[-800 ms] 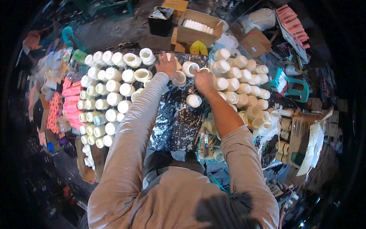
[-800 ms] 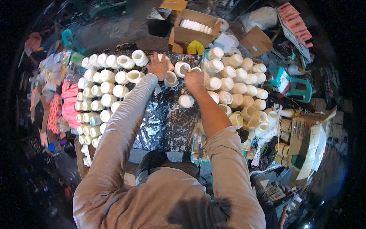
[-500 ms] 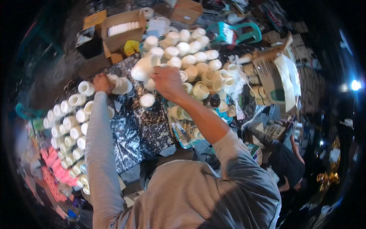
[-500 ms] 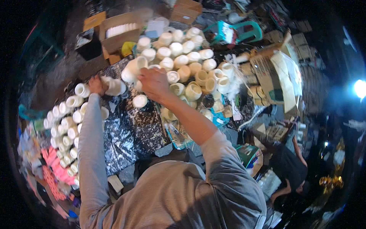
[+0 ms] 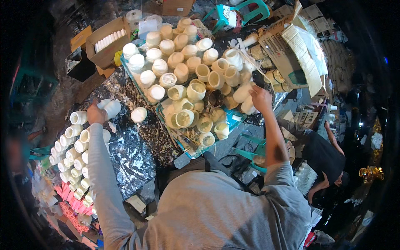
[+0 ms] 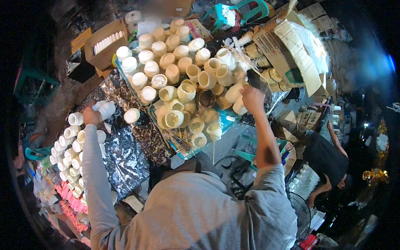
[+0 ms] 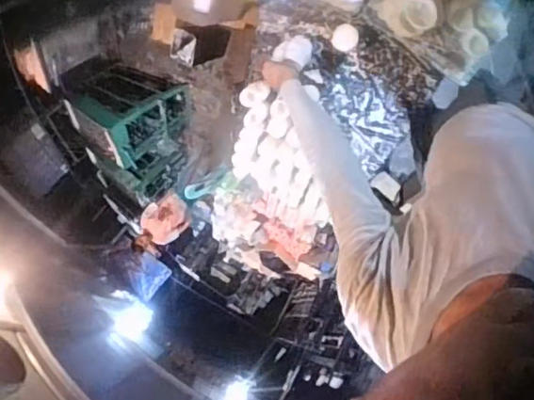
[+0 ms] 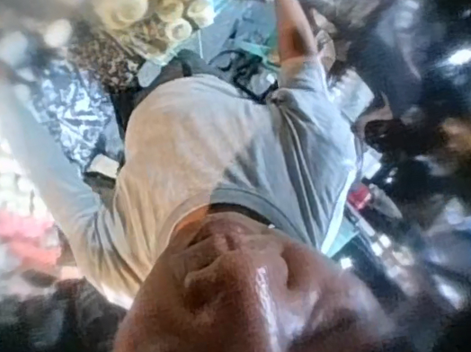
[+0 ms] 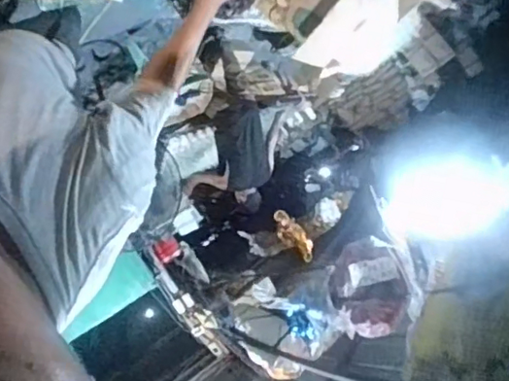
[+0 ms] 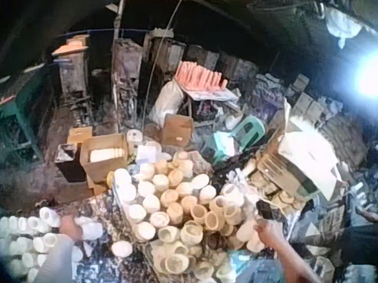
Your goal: The person repeatedly picks up small white ceramic pieces, rubs their edges on a work surface, and places them into a tray. The person also retrieves a plastic fork from a basket and uses it to manipulate the ceramic parts.
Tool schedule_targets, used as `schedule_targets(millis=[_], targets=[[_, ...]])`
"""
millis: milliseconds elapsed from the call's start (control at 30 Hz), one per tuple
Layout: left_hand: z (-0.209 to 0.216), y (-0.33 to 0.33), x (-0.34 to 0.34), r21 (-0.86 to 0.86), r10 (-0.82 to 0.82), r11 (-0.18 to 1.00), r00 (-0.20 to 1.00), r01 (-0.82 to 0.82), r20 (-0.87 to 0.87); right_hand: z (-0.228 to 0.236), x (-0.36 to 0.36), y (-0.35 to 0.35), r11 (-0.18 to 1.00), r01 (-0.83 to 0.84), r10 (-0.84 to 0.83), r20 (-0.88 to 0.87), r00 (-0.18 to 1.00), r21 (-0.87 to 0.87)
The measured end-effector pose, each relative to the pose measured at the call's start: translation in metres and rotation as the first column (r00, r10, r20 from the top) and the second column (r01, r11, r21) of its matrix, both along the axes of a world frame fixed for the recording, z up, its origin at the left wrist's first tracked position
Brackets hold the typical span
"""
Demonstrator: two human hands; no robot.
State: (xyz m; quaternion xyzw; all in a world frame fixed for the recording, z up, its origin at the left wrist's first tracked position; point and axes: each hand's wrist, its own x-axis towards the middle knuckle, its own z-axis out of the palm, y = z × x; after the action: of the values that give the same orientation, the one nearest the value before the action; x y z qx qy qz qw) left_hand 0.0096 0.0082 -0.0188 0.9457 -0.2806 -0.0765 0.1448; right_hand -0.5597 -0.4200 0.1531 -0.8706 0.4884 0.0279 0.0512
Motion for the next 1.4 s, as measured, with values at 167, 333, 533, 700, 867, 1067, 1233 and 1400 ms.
schedule_targets(millis=[167,333,533,700,867,1067,1233,1400], targets=[[0.122,0.006,-0.1,-0.251,0.052,0.968,0.994,-0.025,0.101,-0.089,-0.017,-0.042,0.99,-0.116,0.125,0.111,0.986,-0.086],[0.209,-0.026,-0.23,-0.681,-0.161,0.723,0.929,-0.118,-0.332,-0.113,-0.052,-0.034,0.981,-0.034,0.121,0.473,0.873,-0.19],[0.175,-0.179,-0.401,-0.575,-0.457,0.578,0.354,-0.579,-0.816,-0.117,-0.092,-0.016,0.995,0.085,-0.031,0.628,0.777,-0.056],[0.157,-0.302,-0.473,-0.398,-0.513,0.487,0.114,-0.778,-0.851,-0.129,-0.11,-0.011,0.987,0.085,0.035,0.691,0.722,-0.138],[0.129,-0.411,-0.495,-0.716,-0.305,0.644,0.768,-0.269,-0.562,-0.115,-0.112,-0.012,0.912,0.169,-0.408,0.796,0.447,0.373],[0.087,-0.464,-0.502,-0.198,-0.546,0.825,0.837,0.529,-0.041,-0.101,-0.078,-0.066,0.998,-0.059,0.034,0.726,0.687,0.008],[0.118,-0.437,-0.495,0.034,-0.708,0.693,0.69,0.72,-0.151,-0.097,-0.082,-0.087,0.995,-0.083,0.101,0.607,0.788,-0.058],[0.134,-0.272,-0.482,-0.472,-0.619,0.669,0.782,0.574,0.072,-0.097,-0.092,-0.072,0.998,-0.066,0.056,0.569,0.82,-0.004]])
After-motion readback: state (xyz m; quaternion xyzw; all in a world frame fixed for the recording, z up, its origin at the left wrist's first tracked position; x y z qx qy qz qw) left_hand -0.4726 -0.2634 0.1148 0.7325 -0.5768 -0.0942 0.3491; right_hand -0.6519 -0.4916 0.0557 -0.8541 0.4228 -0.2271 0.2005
